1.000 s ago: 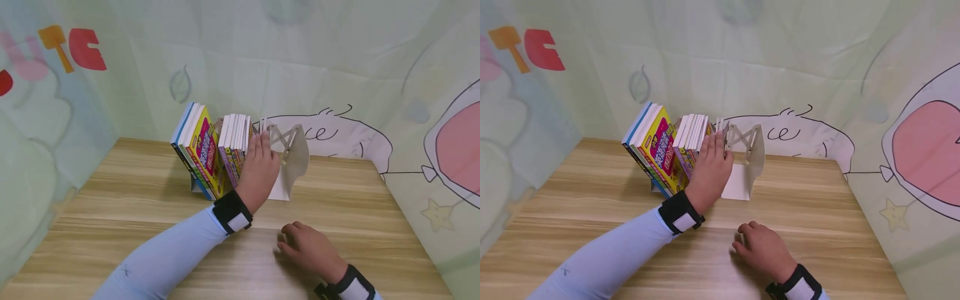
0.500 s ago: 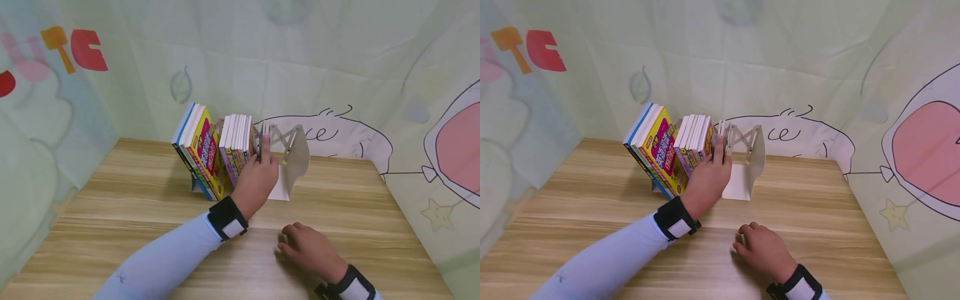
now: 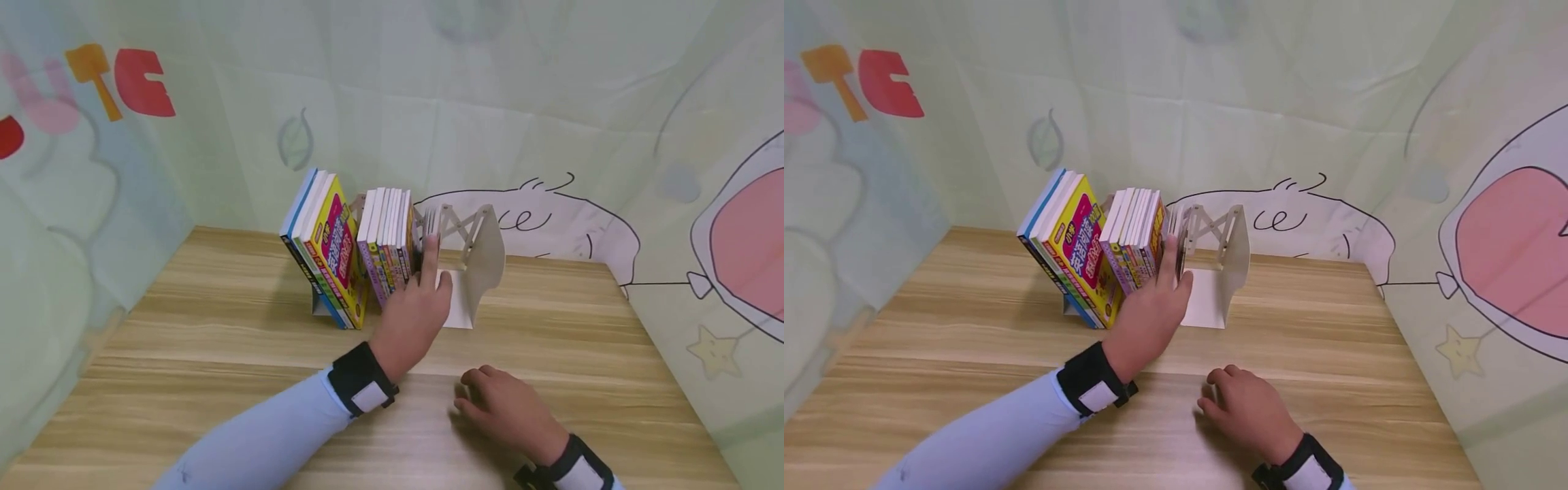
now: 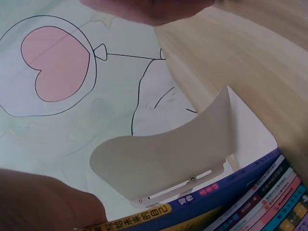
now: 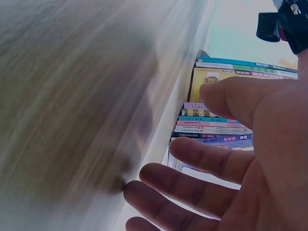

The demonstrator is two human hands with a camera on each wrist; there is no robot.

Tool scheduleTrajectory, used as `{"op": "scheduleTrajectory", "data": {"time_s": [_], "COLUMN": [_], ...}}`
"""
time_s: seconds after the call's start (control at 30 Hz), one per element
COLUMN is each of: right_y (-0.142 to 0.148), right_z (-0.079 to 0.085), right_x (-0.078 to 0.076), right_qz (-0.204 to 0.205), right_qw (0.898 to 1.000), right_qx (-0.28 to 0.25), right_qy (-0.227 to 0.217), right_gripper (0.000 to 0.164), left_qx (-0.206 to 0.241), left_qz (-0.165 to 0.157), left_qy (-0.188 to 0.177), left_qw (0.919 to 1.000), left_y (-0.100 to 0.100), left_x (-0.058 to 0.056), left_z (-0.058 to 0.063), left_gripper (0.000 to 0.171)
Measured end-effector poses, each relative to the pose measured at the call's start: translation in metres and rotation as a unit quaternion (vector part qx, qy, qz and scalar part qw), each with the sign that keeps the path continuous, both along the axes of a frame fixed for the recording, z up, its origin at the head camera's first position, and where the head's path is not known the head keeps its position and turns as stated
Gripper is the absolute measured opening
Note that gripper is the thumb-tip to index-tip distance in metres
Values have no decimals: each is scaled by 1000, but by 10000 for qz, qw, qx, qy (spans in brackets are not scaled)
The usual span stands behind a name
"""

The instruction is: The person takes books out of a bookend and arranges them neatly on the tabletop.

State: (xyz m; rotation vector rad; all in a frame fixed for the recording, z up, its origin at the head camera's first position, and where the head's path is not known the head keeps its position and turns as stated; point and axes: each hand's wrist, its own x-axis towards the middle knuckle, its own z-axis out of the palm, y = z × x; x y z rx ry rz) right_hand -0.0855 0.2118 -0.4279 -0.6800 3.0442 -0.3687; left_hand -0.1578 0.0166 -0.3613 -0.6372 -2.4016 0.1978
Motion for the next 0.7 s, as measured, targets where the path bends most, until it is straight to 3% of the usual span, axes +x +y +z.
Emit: {"op": "scheduleTrajectory", "data": {"time_s": [0.2,0.57,0.7], "right_y": [1,2,3], "right_z": [1,4,3], "right_x": [0,3,3], "right_qz": [7,-11,-9], "right_qw": [10000,10000,10000], "right_qx": [-12,56,67], "right_qy": [35,36,57], "right_gripper": [28,28,28], "left_qx": [167,-82,398], "left_qz": [-75,-261,-409], "left_qy": [50,158,-51], "left_qw": [9998,9995,9984], "left_y": [0,-13,-20], "left_x": [8,10,14], "left_z": [-6,-20,-24], "left_gripper": [36,35,46]}}
